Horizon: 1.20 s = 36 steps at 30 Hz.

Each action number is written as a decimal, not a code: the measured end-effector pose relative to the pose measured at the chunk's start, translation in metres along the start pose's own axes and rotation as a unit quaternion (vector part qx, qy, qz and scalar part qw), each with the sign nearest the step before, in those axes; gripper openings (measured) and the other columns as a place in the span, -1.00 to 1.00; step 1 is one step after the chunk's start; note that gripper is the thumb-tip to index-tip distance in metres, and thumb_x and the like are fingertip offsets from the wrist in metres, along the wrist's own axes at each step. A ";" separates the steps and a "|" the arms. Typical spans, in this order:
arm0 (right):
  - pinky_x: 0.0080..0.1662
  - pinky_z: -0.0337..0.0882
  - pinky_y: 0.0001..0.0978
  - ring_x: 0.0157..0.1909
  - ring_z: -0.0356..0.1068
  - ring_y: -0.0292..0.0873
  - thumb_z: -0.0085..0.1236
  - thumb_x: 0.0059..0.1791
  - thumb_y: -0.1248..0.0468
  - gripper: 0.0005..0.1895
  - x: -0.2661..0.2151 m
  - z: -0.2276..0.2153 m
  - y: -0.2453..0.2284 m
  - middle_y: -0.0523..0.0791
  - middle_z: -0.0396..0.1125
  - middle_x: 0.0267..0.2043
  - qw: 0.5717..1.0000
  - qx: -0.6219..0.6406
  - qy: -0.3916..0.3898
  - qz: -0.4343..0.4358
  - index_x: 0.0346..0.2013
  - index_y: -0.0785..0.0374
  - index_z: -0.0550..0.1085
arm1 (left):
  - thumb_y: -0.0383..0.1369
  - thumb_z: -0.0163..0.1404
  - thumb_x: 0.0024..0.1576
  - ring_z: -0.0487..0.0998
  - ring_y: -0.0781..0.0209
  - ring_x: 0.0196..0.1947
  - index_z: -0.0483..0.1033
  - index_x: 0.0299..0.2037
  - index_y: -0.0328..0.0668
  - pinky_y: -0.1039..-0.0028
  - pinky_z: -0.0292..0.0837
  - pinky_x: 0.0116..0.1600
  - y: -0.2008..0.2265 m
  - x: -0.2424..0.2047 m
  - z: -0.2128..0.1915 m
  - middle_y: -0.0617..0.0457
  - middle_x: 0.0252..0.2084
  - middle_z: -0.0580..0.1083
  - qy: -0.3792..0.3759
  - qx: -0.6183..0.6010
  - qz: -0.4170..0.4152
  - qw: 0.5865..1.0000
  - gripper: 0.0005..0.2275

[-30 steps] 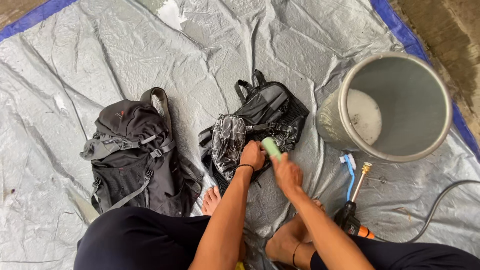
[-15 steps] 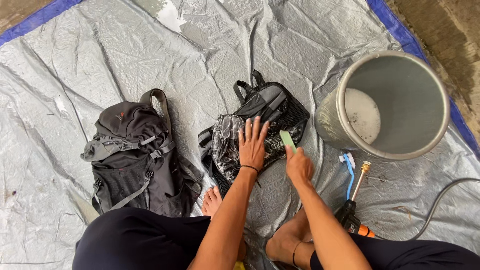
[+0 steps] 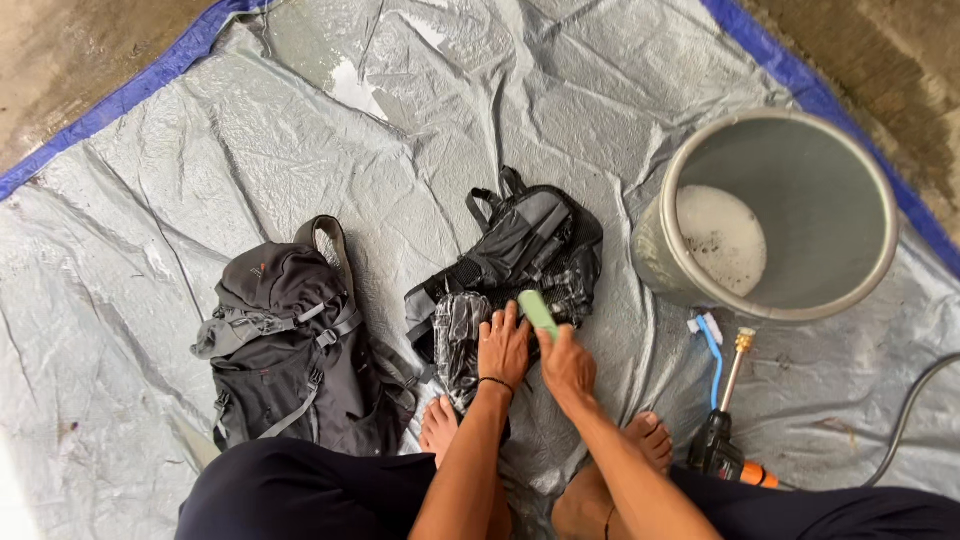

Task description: The person scrubs a black backpack with a brush and soapy water while it is placed on a silver tarp.

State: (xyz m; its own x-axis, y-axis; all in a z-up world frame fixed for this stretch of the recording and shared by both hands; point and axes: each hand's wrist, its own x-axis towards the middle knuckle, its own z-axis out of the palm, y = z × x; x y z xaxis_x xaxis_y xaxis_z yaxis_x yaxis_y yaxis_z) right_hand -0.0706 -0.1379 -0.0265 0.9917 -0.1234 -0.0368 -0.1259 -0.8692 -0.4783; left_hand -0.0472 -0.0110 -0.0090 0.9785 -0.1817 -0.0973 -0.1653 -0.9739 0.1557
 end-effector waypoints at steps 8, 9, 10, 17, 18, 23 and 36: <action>-0.10 0.53 0.26 -0.10 0.60 0.37 -0.31 0.21 -0.33 -0.32 0.061 -0.024 0.000 0.22 0.53 -0.26 0.979 -0.109 -0.073 0.158 0.22 0.17 0.34 | -0.28 -0.30 0.43 0.13 -0.09 0.47 0.08 0.62 0.11 0.10 0.15 0.28 0.009 0.002 -0.008 -0.09 0.55 0.10 -0.056 -0.025 -0.040 0.997 -0.50; -0.12 0.55 0.24 -0.11 0.61 0.37 -0.32 0.22 -0.27 -0.27 0.053 -0.024 -0.003 0.27 0.53 -0.25 0.976 -0.148 -0.120 0.106 0.39 0.24 0.29 | -0.33 -0.29 0.41 0.11 -0.08 0.46 0.08 0.61 0.10 0.11 0.15 0.26 0.013 0.000 -0.009 -0.06 0.55 0.09 -0.048 -0.021 -0.044 0.998 -0.49; -0.12 0.55 0.24 -0.11 0.61 0.37 -0.32 0.22 -0.27 -0.27 0.055 -0.027 -0.002 0.27 0.53 -0.25 0.976 -0.150 -0.117 0.108 0.39 0.24 0.29 | -0.33 -0.29 0.41 0.11 -0.08 0.46 0.08 0.61 0.10 0.11 0.15 0.26 0.012 0.001 -0.009 -0.06 0.55 0.09 -0.047 -0.023 -0.042 0.998 -0.49; -0.26 0.54 0.21 -0.21 0.61 0.27 -0.19 0.18 -0.30 -0.32 0.072 -0.025 -0.011 0.18 0.52 -0.31 0.980 -0.176 -0.050 0.083 0.16 0.23 0.45 | -0.38 -0.31 0.39 0.07 -0.09 0.53 0.03 0.64 0.10 0.08 0.09 0.33 0.017 -0.001 -0.026 -0.05 0.61 0.06 -0.084 -0.038 -0.060 0.994 -0.45; -0.43 0.52 0.15 -0.38 0.60 0.21 -0.07 0.17 -0.26 -0.29 0.065 -0.014 -0.020 0.18 0.50 -0.42 0.977 -0.211 0.011 0.013 0.21 0.33 0.53 | -0.39 -0.33 0.39 0.03 -0.08 0.57 -0.02 0.66 0.11 0.07 0.06 0.36 0.017 0.002 -0.031 -0.04 0.65 0.02 -0.107 -0.040 -0.065 0.991 -0.43; -0.32 0.57 0.10 -0.29 0.63 0.22 -0.09 0.15 -0.31 -0.36 0.078 -0.035 0.009 0.12 0.52 -0.42 0.971 -0.229 -0.060 0.018 0.05 0.20 0.49 | -0.36 -0.40 0.41 -0.09 -0.03 0.64 -0.02 0.63 0.20 0.08 0.00 0.39 0.019 0.004 -0.016 0.01 0.69 -0.05 -0.171 -0.046 -0.083 0.981 -0.47; -0.09 0.54 0.24 -0.15 0.62 0.36 -0.46 0.21 -0.42 -0.22 0.066 -0.052 0.034 0.19 0.55 -0.34 0.980 -0.157 -0.081 0.093 0.11 0.15 0.44 | -0.36 -0.44 0.46 -0.23 0.00 0.69 -0.34 0.70 0.14 0.07 0.04 0.42 0.025 0.017 -0.018 0.00 0.73 -0.21 -0.218 0.010 -0.097 0.971 -0.41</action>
State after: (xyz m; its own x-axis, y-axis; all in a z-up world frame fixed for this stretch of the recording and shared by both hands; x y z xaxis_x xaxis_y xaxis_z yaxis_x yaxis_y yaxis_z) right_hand -0.0110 -0.2002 0.0009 0.9389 -0.2388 -0.2480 -0.2824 -0.9462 -0.1580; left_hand -0.0328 -0.0362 0.0112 0.8475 -0.0315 -0.5298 0.0099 -0.9971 0.0752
